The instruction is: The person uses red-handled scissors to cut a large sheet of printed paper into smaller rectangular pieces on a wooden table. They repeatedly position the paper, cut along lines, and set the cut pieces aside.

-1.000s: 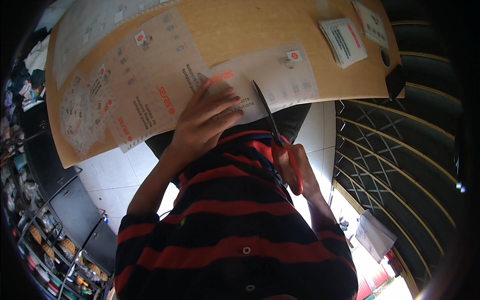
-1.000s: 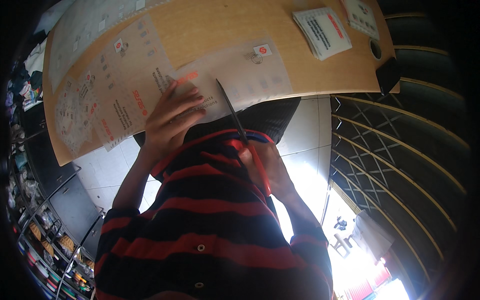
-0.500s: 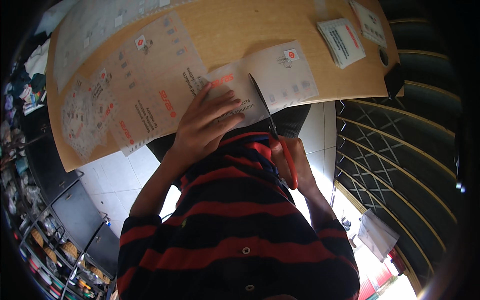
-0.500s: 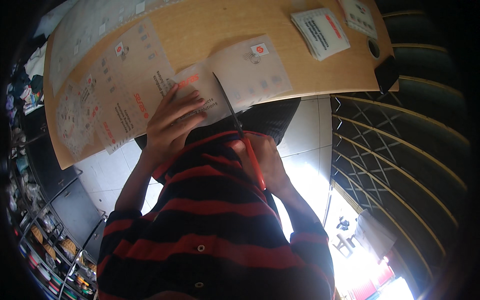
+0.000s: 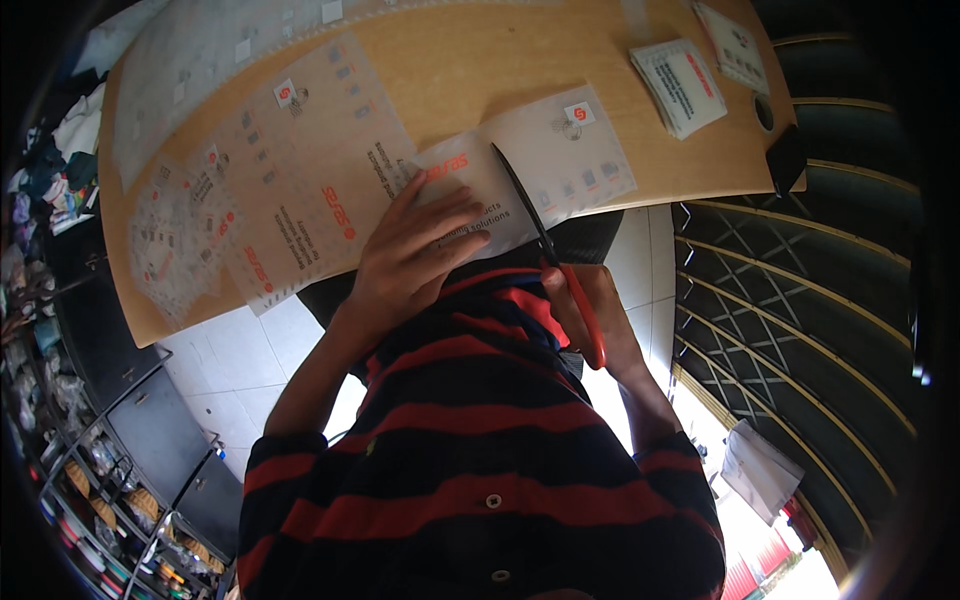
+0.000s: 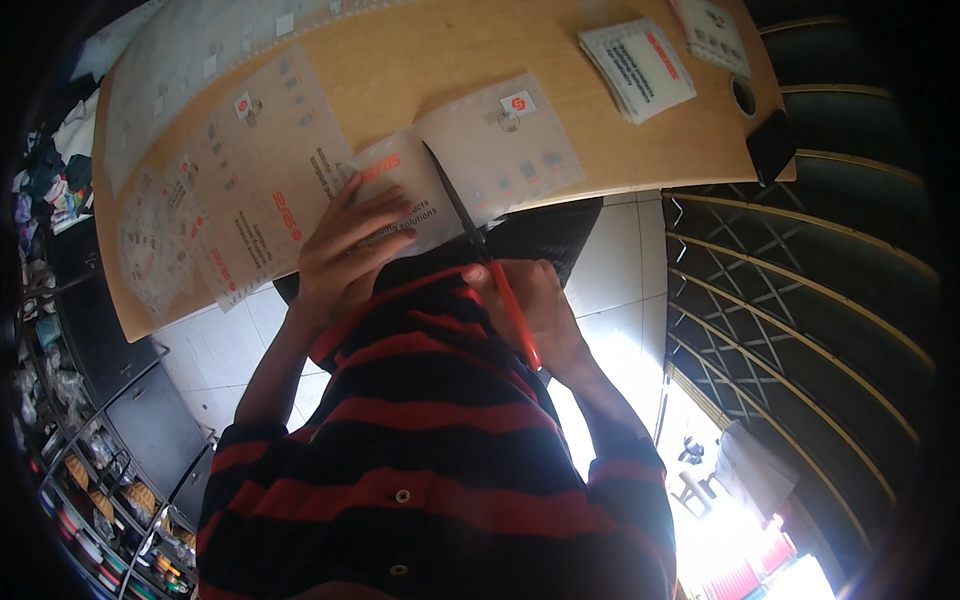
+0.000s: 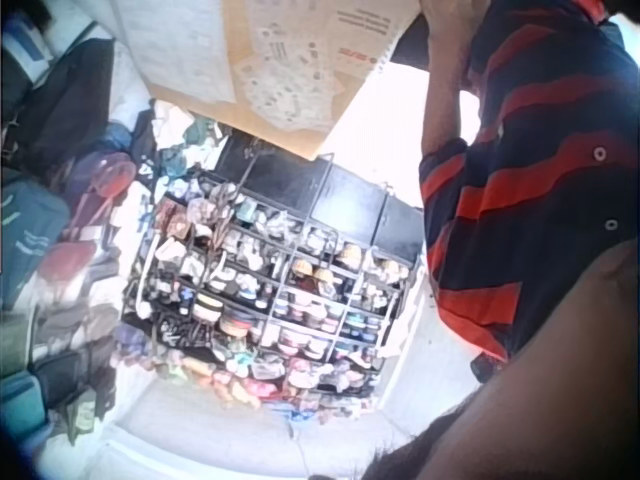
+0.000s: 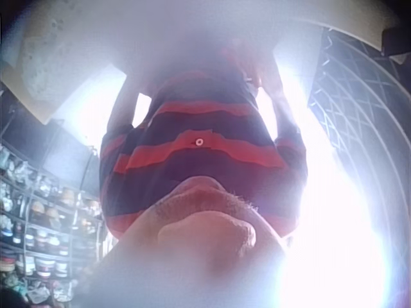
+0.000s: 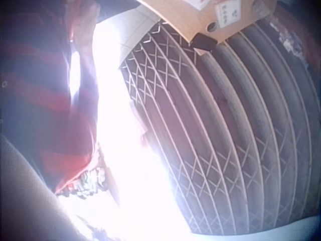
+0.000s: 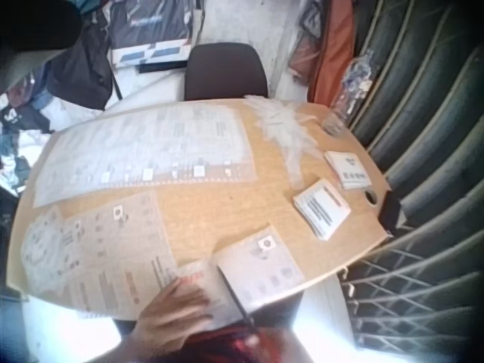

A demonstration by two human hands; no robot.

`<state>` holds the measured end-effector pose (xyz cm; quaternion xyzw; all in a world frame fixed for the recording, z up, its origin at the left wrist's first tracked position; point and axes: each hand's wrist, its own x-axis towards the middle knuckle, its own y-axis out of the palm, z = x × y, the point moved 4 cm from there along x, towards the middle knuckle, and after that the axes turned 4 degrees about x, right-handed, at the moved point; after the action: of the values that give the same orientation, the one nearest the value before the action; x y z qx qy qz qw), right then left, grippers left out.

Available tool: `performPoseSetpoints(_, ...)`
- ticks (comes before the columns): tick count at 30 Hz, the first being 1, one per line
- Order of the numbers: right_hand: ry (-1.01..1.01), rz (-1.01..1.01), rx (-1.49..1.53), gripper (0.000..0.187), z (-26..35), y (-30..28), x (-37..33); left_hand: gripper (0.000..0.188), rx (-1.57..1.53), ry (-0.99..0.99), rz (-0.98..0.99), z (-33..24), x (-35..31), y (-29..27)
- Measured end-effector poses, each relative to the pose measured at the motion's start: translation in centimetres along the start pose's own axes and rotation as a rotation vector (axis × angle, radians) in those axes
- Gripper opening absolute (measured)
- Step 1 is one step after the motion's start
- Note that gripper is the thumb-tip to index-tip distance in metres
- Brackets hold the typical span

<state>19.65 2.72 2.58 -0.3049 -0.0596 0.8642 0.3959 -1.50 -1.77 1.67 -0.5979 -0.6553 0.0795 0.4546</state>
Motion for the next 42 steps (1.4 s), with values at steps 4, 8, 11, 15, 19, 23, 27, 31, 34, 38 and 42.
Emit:
performPoseSetpoints(4, -0.051, -0.008, 0.043, 0.061, 0.3, -0.1, 0.2, 0.019, -0.003, 0.009, 0.021, -0.1, 0.1, -0.1)
performPoseSetpoints(8, 0.001, 0.040, 0.051, 0.062, 1.1, -0.6, 0.9, 0.019, -0.022, 0.020, 0.040, -0.3, 0.3, -0.3)
performPoseSetpoints(11, 0.040, 0.039, -0.001, 0.063, 0.8, -0.5, 1.1, 0.019, 0.007, 0.020, 0.046, -0.2, 0.1, -0.3)
performPoseSetpoints(15, 0.014, 0.023, 0.008, 0.065, 1.2, -0.5, 1.2, 0.020, -0.006, 0.031, 0.049, -0.2, 0.1, -0.2)
performPoseSetpoints(19, 0.038, 0.006, -0.086, 0.067, 1.4, -0.9, 2.4, 0.021, 0.002, 0.042, 0.068, -0.3, 0.2, -0.2)
performPoseSetpoints(23, -0.028, -0.041, -0.071, 0.065, 1.0, -0.9, 2.9, 0.020, 0.009, 0.043, 0.073, -0.3, 0.1, 0.0)
performPoseSetpoints(27, -0.002, 0.024, 0.021, 0.065, 2.0, -1.4, 1.9, 0.024, 0.064, -0.061, -0.058, -0.2, 0.0, -0.2)
performPoseSetpoints(31, -0.146, -0.068, 0.193, 0.065, 1.1, -1.7, 0.6, 0.030, 0.077, -0.157, -0.156, -0.2, 2.0, 0.3)
performPoseSetpoints(34, -0.251, -0.172, 0.306, 0.068, 0.0, -2.9, -0.8, 0.035, 0.086, -0.057, -0.021, -1.4, 6.0, 2.7)
performPoseSetpoints(38, -0.252, -0.273, 0.419, 0.073, -1.5, -4.3, -2.5, 0.049, 0.173, 0.009, 0.158, -2.9, 6.8, 6.4)
performPoseSetpoints(42, -0.294, -0.284, 0.458, 0.070, -3.0, -5.2, -3.2, 0.043, 0.128, 0.087, 0.131, -2.8, 6.2, 6.4)
